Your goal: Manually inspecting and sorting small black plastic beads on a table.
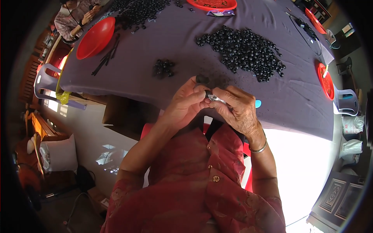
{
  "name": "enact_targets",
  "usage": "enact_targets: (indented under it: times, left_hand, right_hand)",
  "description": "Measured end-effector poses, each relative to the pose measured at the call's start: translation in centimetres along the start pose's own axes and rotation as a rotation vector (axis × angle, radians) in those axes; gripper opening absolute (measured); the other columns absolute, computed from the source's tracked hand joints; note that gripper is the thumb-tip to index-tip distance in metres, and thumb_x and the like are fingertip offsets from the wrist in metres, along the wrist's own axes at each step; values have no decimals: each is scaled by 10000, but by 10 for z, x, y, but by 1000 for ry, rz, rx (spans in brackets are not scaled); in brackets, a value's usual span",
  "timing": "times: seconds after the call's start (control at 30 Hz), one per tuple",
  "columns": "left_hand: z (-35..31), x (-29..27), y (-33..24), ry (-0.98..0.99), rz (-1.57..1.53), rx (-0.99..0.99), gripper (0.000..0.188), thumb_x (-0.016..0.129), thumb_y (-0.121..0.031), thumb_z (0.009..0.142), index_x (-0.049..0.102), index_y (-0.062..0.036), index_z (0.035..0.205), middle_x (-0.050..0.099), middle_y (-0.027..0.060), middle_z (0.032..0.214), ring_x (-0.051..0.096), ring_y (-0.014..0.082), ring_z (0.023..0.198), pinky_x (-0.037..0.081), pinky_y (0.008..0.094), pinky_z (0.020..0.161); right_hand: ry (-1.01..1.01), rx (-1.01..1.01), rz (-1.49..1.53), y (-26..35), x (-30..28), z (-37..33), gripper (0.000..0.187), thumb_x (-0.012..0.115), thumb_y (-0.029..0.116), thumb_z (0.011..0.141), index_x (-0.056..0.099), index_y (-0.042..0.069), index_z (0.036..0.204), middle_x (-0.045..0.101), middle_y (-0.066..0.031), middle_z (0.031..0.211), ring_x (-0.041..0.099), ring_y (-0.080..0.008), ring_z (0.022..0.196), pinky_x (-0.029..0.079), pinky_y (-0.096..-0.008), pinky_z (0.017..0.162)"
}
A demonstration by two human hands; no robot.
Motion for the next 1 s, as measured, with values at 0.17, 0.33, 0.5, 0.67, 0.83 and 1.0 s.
enact_targets:
  times: [0.17,0.33,0.5,0.67,0.83,1.0]
  left_hand:
    - [1,3,2,3,-54,-1,290,567,-129,904,456,-92,1169,600,27,989,555,96,894,441,249,748]
    - [1,0,4,-21,-39,-11,303,567,-131,901,456,-92,1180,599,29,994,552,96,903,447,255,754]
    - [0,-3,8,-24,-68,-32,320,578,-136,896,458,-92,1190,600,19,985,554,94,911,454,262,771]
    - [1,-1,7,2,-60,-24,316,580,-145,900,460,-94,1188,602,16,971,552,89,892,452,262,767]
    - [1,-1,7,14,-60,-19,315,582,-141,900,457,-92,1186,601,19,959,548,88,878,451,263,768]
    - [1,-4,2,25,-52,2,326,585,-85,887,450,-81,1184,594,41,946,552,113,845,475,294,787]
  right_hand:
    - [75,-25,-8,3,1,1,280,762,87,697,666,46,957,578,-62,704,556,-195,551,454,-303,488]
    - [76,-39,-63,4,1,0,299,778,101,672,667,49,944,583,-57,704,553,-191,549,452,-300,487]
    - [86,-45,-70,5,2,1,308,783,110,663,668,49,942,585,-53,701,555,-191,551,454,-299,491]
    - [98,-28,-22,0,2,1,297,776,116,683,666,36,947,582,-65,693,556,-193,548,455,-302,490]
    - [114,-7,4,-1,3,0,275,761,105,711,666,31,958,581,-71,694,571,-193,557,462,-298,504]
    - [111,54,105,-9,10,-4,222,730,88,764,666,25,966,608,-79,735,604,-201,600,484,-283,548]
Point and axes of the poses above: each hand's wrist, its own z-axis towards the middle knuckle, its own x-axis out of the palm, y = z × x, the point moved 9 cm from there along z, towards the middle knuckle
